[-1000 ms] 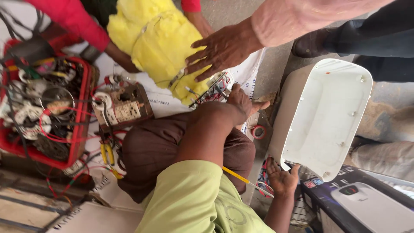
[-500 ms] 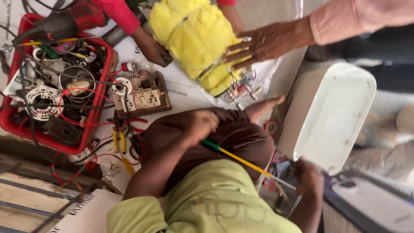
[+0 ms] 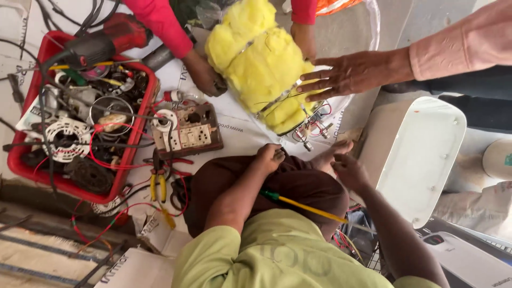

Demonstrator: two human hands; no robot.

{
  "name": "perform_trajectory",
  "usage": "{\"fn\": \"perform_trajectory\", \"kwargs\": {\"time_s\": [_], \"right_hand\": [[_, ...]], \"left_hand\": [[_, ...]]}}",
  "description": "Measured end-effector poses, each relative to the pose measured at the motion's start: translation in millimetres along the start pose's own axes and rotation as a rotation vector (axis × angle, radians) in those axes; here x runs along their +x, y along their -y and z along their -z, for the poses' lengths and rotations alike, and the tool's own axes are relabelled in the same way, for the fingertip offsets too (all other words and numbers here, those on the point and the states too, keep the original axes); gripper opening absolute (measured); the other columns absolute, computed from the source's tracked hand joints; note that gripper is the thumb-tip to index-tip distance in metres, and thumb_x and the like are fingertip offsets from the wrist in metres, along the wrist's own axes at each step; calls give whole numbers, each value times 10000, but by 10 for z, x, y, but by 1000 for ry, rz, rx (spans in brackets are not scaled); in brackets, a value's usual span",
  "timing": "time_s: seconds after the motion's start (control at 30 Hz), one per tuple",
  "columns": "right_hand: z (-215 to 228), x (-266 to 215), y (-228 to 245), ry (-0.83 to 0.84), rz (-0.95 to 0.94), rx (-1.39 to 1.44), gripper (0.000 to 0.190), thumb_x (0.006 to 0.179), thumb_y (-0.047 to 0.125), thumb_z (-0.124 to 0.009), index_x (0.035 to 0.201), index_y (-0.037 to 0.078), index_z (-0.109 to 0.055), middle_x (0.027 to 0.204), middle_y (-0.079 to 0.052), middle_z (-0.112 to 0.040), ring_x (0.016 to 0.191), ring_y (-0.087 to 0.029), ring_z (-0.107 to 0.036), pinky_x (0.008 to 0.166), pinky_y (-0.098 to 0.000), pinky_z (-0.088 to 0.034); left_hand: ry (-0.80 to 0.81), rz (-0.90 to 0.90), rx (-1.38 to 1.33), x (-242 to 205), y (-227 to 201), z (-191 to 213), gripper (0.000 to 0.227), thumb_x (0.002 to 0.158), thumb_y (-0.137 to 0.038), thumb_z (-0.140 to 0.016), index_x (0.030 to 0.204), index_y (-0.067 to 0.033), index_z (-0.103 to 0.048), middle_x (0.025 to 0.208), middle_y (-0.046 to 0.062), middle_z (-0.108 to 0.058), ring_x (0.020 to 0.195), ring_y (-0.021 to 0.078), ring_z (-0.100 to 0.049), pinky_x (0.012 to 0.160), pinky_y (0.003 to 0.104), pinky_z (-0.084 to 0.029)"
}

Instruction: The person sits on the ground repairing a white electric water heater. They unscrew the back cover with a screwdriver, remove the cover, handle the internal fittings and wiring, and manipulate red wires near the opened unit.

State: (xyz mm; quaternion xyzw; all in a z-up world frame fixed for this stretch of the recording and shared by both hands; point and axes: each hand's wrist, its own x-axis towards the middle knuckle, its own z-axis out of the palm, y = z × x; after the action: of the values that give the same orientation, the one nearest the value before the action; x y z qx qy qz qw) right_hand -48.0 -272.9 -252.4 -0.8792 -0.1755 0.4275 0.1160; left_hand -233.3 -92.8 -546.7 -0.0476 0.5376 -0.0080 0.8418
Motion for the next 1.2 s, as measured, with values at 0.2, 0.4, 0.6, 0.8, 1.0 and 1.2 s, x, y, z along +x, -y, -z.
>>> {"fn": "perform_trajectory", "kwargs": {"time_s": [0.2,0.4,0.6,0.8,1.0,1.2], "right_hand": [[-170,391,271,-343,367,111,713,887,275,-717,1496,12,-455,1281,-147,-654,1245,-329,-587,1071,-439,-390],[-233,580,568,-530,210,-7,473,924,229,-697,1386,165,-624,1395,-56,-656,1224,-319,-633,1026,-488,-442],[-71,310,870,-451,143,-86,513,833,282,-743,1324,145,-679,1364,-37,-663,1133,-284,-681,981,-485,-493],[-328,532,445,-526,229,-161,525,839,352,-797,1297,106,-723,1343,-119,-685,1166,-308,-659,1005,-490,-460],[-139,-2,991,-369,102,-269,496,848,436,-804,1215,107,-742,1159,-132,-752,1122,-272,-693,1121,-460,-362],[-491,339,384,-434,100,-44,526,719,383,-886,1121,81,-731,1069,-179,-752,1107,-334,-665,1054,-476,-476]], "left_hand": [[-79,69,-74,-303,31,-290,198,884,-111,-713,1028,-67,-584,906,106,-566,824,240,-569,869,420,-526],[5,11,-188,-337,-45,-312,259,857,-116,-785,997,-54,-576,916,83,-537,827,224,-547,834,392,-571],[20,24,-212,-416,-98,-350,451,835,-183,-853,912,-101,-416,905,85,-480,828,241,-504,876,425,-502],[-75,-5,-77,-629,-104,-419,388,809,-202,-790,974,-49,-475,967,115,-506,934,274,-543,1056,526,-454],[-109,-30,-140,-498,-110,-270,315,803,-148,-760,989,-25,-537,974,89,-470,979,269,-509,1106,511,-413],[-97,-119,-234,-624,-125,-342,282,783,-110,-751,932,-25,-525,991,105,-515,1065,301,-559,1067,497,-423]]}}
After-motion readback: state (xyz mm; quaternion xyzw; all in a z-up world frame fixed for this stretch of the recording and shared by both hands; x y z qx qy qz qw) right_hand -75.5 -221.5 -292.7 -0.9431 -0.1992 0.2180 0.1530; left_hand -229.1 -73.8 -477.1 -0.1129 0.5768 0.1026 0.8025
